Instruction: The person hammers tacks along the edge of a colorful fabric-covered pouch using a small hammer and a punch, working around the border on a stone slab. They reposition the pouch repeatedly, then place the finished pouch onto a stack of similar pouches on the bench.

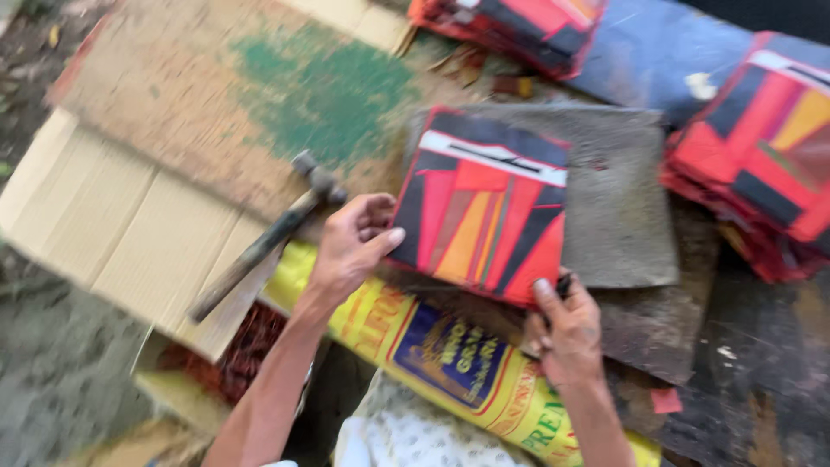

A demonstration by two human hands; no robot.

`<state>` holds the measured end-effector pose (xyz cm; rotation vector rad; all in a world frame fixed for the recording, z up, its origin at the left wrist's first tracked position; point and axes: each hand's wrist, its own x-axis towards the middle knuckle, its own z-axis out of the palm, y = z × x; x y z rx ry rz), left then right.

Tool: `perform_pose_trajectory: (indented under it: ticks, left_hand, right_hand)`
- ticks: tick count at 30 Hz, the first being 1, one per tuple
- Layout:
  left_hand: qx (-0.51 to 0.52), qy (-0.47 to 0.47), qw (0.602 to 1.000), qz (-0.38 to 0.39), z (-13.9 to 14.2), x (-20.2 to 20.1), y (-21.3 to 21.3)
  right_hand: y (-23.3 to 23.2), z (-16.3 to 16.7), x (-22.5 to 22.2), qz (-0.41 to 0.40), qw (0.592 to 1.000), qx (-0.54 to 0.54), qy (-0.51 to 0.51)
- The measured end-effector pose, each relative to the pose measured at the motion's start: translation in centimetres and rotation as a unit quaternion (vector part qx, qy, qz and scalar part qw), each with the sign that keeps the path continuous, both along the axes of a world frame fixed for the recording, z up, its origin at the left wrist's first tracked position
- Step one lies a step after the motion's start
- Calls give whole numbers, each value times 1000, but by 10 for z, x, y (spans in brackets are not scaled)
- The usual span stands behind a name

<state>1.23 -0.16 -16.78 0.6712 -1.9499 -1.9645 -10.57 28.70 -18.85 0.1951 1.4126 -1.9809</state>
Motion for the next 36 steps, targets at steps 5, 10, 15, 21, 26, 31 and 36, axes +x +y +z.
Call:
perform_pose_trajectory:
  ticks: [5, 10, 15, 21, 26, 31, 36]
  left_hand:
    - [21, -3, 1000, -23, 66, -57, 39]
    - [-33, 114, 987, -109, 98, -180, 104]
    - [-53, 195, 965, -165, 93, -306, 162]
    - [-241, 62, 950, -188, 44, -352, 173]
    - [-113, 19, 985, -131, 10, -341, 183]
    - [-184, 66, 972, -131, -2, -349, 211]
    - [-173, 53, 971, -158, -12, -348, 220]
  right_hand:
    - [46, 28, -34, -95, 987, -74, 111]
    - [130, 70, -114, -198, 947, -28, 252]
    - [174, 108, -197, -218, 924, -31, 314]
    - [186, 51, -225, -213, 858, 343, 318]
    - [205, -6, -226, -358, 837, 220, 351]
    - [197, -17, -242, -348, 863, 82, 356]
    - [179, -19, -233, -271, 808, 349, 390]
